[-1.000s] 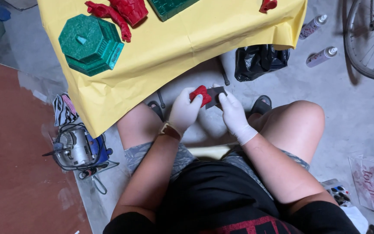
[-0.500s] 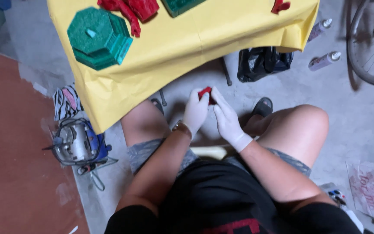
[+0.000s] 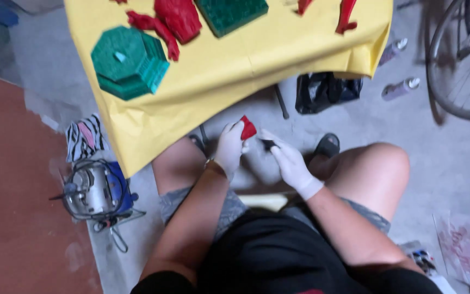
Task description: Sanding various 3D printed plastic parts using a small piece of sandpaper to smooth the surfaces.
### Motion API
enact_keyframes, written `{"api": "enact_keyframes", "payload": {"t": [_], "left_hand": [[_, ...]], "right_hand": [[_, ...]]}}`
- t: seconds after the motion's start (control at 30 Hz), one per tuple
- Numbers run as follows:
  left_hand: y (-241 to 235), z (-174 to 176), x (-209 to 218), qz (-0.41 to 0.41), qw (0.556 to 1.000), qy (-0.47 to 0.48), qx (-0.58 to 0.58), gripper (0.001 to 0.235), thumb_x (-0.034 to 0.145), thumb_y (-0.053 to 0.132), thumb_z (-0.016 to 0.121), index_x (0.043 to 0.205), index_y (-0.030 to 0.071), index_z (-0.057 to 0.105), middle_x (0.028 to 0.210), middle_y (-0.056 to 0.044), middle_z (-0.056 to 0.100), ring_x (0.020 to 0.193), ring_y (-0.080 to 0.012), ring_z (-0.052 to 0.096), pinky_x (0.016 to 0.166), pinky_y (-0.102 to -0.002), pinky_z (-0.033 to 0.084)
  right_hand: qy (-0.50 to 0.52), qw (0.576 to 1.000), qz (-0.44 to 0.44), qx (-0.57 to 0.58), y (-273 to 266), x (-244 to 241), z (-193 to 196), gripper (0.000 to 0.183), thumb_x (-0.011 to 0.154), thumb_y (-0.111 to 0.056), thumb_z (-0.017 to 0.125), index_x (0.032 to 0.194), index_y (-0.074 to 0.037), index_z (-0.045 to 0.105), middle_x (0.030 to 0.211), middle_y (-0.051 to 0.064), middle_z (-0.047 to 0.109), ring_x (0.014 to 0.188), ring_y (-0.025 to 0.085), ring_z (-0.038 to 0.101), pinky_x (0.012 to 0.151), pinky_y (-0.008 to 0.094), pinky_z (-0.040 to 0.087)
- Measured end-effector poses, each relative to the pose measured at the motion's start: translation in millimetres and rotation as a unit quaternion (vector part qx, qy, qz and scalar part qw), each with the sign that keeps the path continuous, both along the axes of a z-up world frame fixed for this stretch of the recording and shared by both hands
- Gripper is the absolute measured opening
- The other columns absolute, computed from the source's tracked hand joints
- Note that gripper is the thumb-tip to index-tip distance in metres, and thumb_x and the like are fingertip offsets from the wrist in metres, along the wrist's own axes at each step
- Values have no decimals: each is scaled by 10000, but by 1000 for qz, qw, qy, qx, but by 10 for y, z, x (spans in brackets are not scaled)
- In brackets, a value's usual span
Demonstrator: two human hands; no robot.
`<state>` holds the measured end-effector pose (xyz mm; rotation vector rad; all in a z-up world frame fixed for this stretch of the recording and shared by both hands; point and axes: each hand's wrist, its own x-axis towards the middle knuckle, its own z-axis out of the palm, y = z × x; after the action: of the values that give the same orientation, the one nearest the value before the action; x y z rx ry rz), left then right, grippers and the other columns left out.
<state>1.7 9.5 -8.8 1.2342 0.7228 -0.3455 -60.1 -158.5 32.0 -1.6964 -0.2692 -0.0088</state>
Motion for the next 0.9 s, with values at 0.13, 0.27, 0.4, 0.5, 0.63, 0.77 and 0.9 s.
{"api": "enact_keyframes", "payload": {"t": [0.13, 0.27, 0.4, 0.5, 0.63, 0.77, 0.9], "left_hand": [[-68, 86, -11, -55, 994, -33, 83, 245, 1008, 347, 610, 1138, 139, 608, 928, -80, 612, 616, -147, 606, 553, -238, 548], [-193, 290, -63, -116, 982, -47, 141, 337, 981, 360, 656, 1239, 147, 609, 1067, -130, 674, 796, -233, 719, 686, -309, 613], [-241, 274, -222, -180, 938, -119, 270, 397, 977, 391, 628, 1250, 106, 590, 1145, -197, 688, 1124, -371, 678, 938, -445, 565], [-308, 333, -185, -178, 907, -226, 309, 360, 968, 303, 638, 1213, 42, 597, 1082, -272, 681, 1088, -452, 669, 897, -512, 568], [-243, 547, -146, -224, 843, -312, 377, 403, 957, 254, 666, 1292, 38, 599, 1193, -256, 595, 1168, -507, 615, 997, -512, 532], [-232, 389, -401, -262, 819, -294, 417, 444, 950, 313, 656, 1329, 98, 568, 1235, -235, 608, 1153, -451, 651, 953, -485, 554], [-322, 369, -323, -310, 758, -348, 456, 463, 886, 296, 698, 1304, 135, 582, 1245, -177, 627, 1063, -422, 702, 890, -501, 585]], "right_hand": [[36, 992, -107, -48, -220, 261, -584, 394, 1098, -196, 527, 1363, 90, 581, 1412, 332, 537, 1389, 347, 468, 1217, 483, 304], [75, 991, -112, 12, 1, 187, -397, 357, 1085, -146, 533, 1366, 66, 588, 1436, 275, 541, 1381, 305, 478, 1206, 476, 331], [215, 948, -158, 175, 308, 52, 149, 361, 1067, -182, 557, 1351, 34, 614, 1386, 185, 621, 1290, 237, 578, 1165, 465, 422], [239, 913, -199, 265, 327, 184, -184, 337, 1046, -169, 619, 1318, 31, 632, 1355, 196, 628, 1248, 260, 604, 1171, 503, 410], [292, 896, -213, 260, 305, 303, -264, 357, 1045, -229, 612, 1334, -21, 645, 1360, 115, 635, 1221, 196, 588, 1165, 451, 397], [358, 798, -259, 409, 247, 50, -469, 267, 997, -199, 701, 1209, -37, 693, 1204, 108, 654, 1095, 269, 636, 1066, 471, 469], [373, 787, -250, 422, 42, 429, -772, 210, 968, -272, 737, 1129, -139, 718, 1204, 38, 683, 1074, 241, 670, 1042, 456, 489]]}}
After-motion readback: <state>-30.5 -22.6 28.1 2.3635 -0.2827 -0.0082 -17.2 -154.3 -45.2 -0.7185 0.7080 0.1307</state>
